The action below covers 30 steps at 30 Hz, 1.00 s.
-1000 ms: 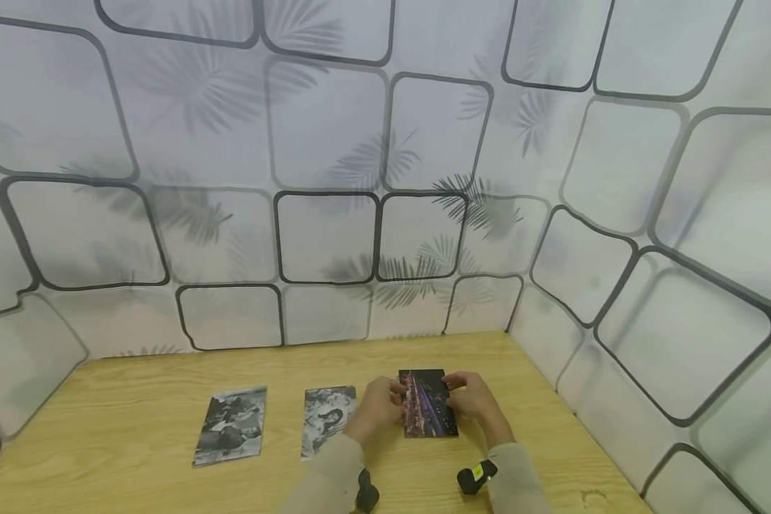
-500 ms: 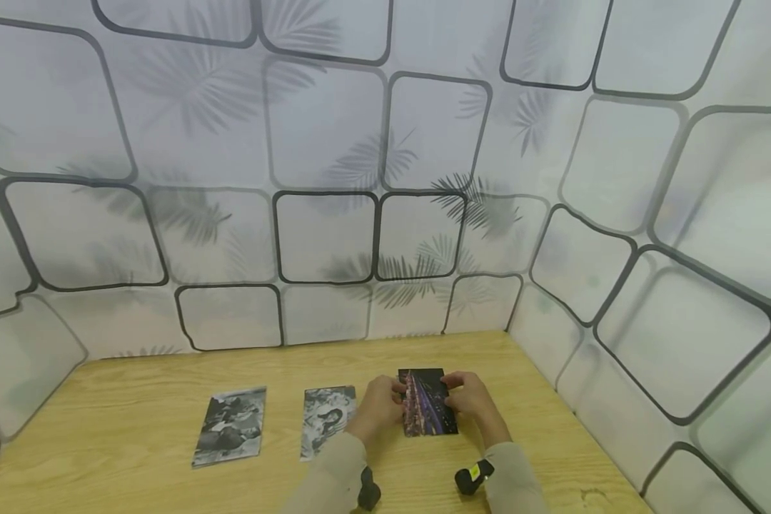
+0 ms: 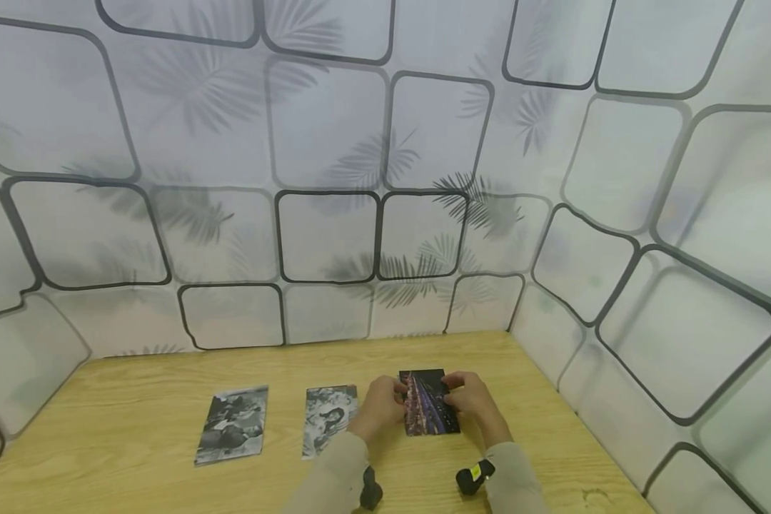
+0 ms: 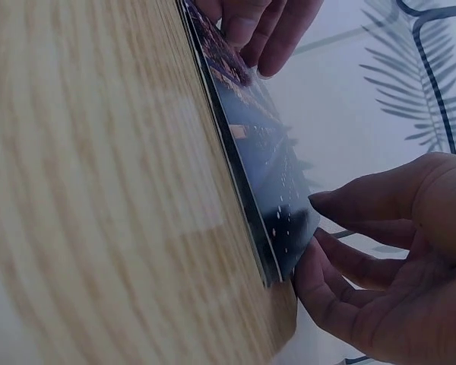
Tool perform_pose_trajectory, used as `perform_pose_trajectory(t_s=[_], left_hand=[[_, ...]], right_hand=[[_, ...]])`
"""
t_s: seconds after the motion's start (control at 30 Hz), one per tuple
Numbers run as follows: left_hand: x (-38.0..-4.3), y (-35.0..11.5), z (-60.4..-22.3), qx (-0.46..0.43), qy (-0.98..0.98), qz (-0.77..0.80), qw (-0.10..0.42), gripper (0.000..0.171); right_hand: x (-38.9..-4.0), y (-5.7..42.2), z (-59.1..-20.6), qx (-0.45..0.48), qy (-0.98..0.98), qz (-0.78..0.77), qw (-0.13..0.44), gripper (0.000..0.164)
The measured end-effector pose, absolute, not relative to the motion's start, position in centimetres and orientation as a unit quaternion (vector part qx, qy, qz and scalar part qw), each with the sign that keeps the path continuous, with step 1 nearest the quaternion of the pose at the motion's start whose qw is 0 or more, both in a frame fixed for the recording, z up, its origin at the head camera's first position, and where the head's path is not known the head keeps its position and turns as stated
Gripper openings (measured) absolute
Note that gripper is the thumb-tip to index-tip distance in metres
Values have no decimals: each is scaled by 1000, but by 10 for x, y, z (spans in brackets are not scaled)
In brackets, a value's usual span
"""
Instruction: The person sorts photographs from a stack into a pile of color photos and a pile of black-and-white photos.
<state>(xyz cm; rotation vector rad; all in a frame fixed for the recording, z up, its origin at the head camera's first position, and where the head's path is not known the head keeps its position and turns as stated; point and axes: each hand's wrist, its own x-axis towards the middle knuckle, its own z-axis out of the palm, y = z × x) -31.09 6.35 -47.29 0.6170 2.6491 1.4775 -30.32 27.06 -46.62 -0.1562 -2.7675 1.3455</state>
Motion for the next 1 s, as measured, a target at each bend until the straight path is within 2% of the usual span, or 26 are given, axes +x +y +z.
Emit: perform_pose_trajectory(t_s=[0.7, 0.8, 0.9, 1.0], left_hand=[[-313, 63, -480, 199, 852, 484, 19, 35], [-313, 61, -481, 204, 854, 479, 3, 32], [-311, 57, -480, 210, 853, 478, -10, 35], [-307, 49, -476, 210, 846, 489, 5, 48]], right_hand=[[-298, 273, -460, -59, -896, 439, 24, 39], [-296, 271, -456, -64, -896, 439, 23, 39], [-296, 270, -453, -57, -898, 435, 33, 40], [-298, 266, -453, -42, -894, 444, 42, 42]])
